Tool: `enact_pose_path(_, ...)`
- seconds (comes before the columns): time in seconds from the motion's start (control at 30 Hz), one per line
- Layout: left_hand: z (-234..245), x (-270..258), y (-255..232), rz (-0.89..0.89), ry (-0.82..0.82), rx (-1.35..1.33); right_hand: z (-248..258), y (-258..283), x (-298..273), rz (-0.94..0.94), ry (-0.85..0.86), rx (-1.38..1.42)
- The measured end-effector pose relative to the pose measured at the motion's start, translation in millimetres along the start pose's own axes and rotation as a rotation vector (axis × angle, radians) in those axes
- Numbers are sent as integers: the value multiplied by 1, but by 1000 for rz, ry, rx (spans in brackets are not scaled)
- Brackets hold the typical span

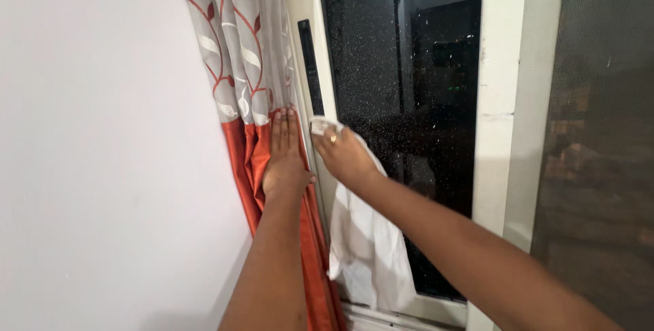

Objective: The person wipes a window screen and frame using a white cloth. They move the cloth across the mesh and along the frame edges, occasionally adjusting the adjacent curtain to reach different areas.

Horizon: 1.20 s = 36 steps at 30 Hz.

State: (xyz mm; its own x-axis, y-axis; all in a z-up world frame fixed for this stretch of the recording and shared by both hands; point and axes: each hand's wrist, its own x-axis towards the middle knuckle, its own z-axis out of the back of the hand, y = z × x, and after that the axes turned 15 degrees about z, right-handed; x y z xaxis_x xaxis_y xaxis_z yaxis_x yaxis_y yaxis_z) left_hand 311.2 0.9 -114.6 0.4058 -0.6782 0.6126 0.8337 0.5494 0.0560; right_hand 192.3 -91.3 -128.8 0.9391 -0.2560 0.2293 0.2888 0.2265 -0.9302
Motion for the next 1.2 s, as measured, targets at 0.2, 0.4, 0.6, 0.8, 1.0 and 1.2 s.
enact_pose_path(0.2,6,-3,2,18,35,-68,4,-17,-13,29,0,-11)
enact_pose_path(0.4,5,-12,0,40,33,-82,19,-103,1,-208,-176,102)
enact_pose_path(0.6,9,-11,0,37,34,-53,19,-111,-11,-124,-166,117)
enact_pose_path(0.8,12,-11,-2,43,30,22,6,-83,-25,-46,-193,73)
enact_pose_path(1.0,11,-12,-7,36,15,223,8,-88,-19,-77,-258,201)
enact_pose_path(1.2,-13,0,-23,153,-184,231,27,-108,21,-243,-316,260)
